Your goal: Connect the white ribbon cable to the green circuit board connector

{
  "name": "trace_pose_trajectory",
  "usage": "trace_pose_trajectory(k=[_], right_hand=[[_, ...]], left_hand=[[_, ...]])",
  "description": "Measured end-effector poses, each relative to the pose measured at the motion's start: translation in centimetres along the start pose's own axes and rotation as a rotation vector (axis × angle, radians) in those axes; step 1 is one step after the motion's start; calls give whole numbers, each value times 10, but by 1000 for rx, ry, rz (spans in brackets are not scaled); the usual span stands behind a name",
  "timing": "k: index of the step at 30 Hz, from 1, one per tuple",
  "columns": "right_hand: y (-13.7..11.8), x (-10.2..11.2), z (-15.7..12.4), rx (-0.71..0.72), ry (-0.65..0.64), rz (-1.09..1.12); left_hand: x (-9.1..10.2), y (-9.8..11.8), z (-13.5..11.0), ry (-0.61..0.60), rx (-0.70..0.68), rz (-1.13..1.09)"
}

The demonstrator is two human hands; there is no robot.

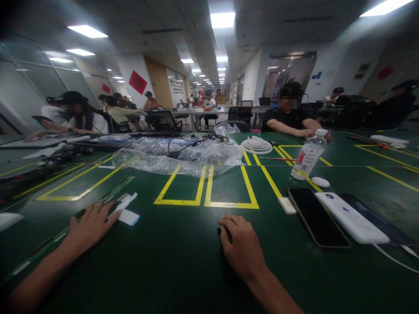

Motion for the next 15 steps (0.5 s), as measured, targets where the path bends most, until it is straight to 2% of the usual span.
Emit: trace_pose_trajectory(k=[3,8,12,15], right_hand=[[-1,0,0,0,-2,8],[-5,-1,-1,18,-2,9],[-7,-1,0,23,2,6],[-11,-1,0,33,5,-11]], left_hand=[[-2,35,-15,-74,-156,6],[6,120,-67,-105,-486,-52],[12,180,-105,-125,-669,-89],[15,214,-128,-136,-770,-121]])
Point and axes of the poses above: each hand's wrist, its own z-axis towards the middle knuckle, its own x-axis out of the back of the hand, y = z × x, the point moved 6 cm from there along z, towards the middle knuckle, and after that the axes turned 15 degrees about x, right-handed, at the moved point
